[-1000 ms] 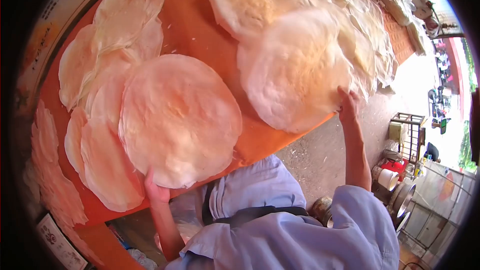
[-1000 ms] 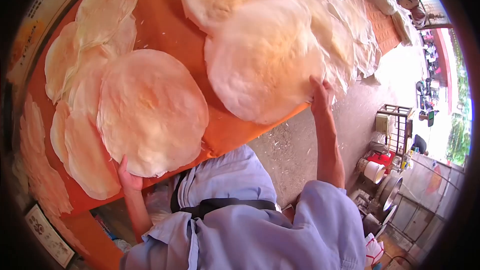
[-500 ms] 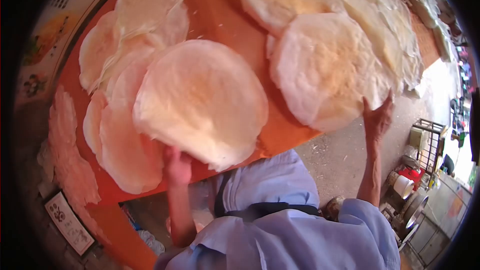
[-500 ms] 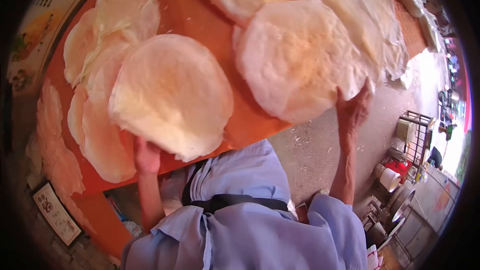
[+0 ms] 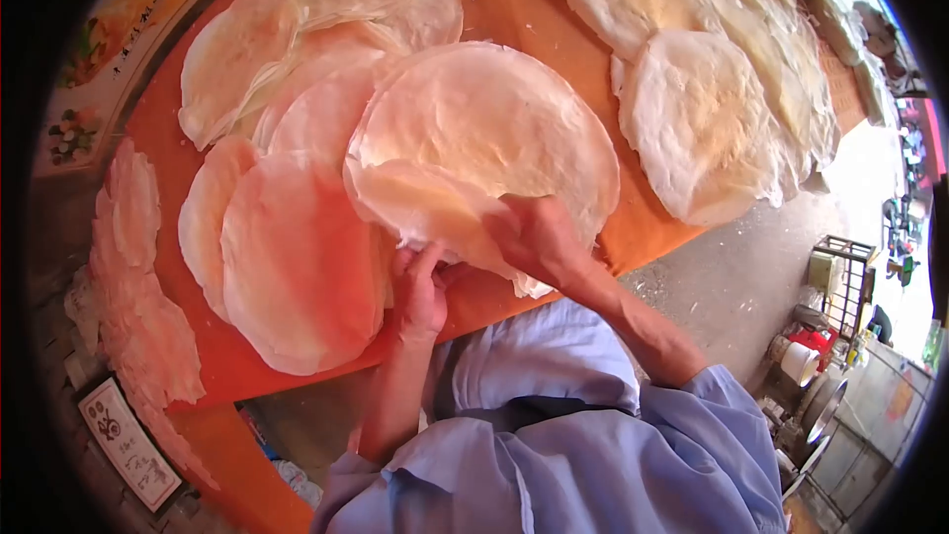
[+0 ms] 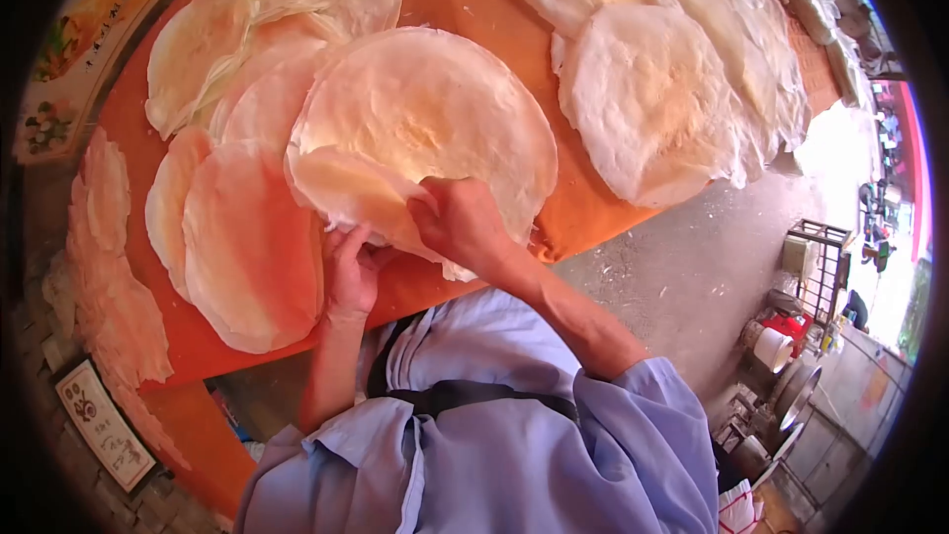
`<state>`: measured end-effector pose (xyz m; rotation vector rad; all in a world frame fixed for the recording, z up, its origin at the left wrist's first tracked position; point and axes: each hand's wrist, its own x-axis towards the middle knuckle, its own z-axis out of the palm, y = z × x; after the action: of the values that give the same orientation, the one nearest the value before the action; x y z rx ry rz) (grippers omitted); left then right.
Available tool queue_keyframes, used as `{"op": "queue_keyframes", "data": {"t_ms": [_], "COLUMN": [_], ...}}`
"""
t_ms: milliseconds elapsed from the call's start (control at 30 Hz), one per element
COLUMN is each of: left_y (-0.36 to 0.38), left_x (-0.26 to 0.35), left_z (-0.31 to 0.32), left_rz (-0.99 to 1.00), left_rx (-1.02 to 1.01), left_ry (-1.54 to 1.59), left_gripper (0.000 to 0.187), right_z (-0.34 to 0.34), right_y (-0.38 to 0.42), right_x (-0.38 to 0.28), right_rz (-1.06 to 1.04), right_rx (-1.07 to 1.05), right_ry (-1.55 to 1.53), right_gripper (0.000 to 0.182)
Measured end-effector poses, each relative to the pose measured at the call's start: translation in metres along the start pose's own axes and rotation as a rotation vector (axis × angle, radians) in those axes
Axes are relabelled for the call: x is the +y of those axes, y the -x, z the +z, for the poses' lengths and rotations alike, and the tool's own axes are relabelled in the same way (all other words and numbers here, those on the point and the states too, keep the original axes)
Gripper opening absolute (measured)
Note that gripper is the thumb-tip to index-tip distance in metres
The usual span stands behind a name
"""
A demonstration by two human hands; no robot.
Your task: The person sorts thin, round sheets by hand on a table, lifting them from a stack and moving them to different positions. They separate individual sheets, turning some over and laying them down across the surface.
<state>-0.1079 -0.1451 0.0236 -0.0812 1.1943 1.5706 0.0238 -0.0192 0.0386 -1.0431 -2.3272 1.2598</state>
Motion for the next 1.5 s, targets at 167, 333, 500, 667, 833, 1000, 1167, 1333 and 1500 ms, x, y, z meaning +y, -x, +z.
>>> {"op": "queue_keyframes", "data": {"t_ms": [167, 333, 500, 667, 833, 1000, 1167, 1333, 1500], "left_y": [0.001, 0.012, 0.011, 0.024, 0.020, 0.000, -0.001, 0.004, 0.002], "left_x": [-0.001, 0.028, 0.027, 0.027, 0.022, 0.010, 0.009, 0.016, 0.020], "left_z": [-0.022, -0.067, -0.086, -0.062, -0.032, -0.009, -0.012, -0.028, -0.042], "left_rz": [0.186, 0.187, 0.160, 0.239, 0.245, 0.273, 0.310, 0.278, 0.273], "left_rx": [0.065, -0.035, 0.078, 0.102, -0.033, -0.202, -0.229, -0.210, -0.216], "left_ry": [-0.014, 0.057, -0.052, -0.052, -0.053, -0.207, -0.204, -0.071, -0.162], "left_gripper": [0.040, 0.044, 0.047, 0.046, 0.045, 0.043, 0.048, 0.051, 0.039], "right_z": [0.003, -0.147, -0.265, -0.308, -0.176, -0.042, -0.010, 0.007, 0.009], "right_y": [-0.005, -0.045, -0.066, -0.053, -0.037, -0.019, -0.015, -0.011, -0.007], "right_x": [-0.025, -0.029, 0.048, 0.126, 0.099, -0.016, -0.024, -0.048, -0.053], "right_rz": [-0.180, 0.256, 0.098, 0.443, 0.049, 0.089, 0.045, -0.267, -0.223], "right_rx": [0.022, 0.083, 0.397, 0.577, 0.642, -0.349, -0.305, -0.088, -0.113], "right_ry": [0.119, -0.612, -0.433, 0.297, 0.287, -0.455, -0.343, -0.175, -0.069], "right_gripper": [0.015, 0.017, 0.023, 0.042, 0.051, 0.049, 0.048, 0.051, 0.041]}}
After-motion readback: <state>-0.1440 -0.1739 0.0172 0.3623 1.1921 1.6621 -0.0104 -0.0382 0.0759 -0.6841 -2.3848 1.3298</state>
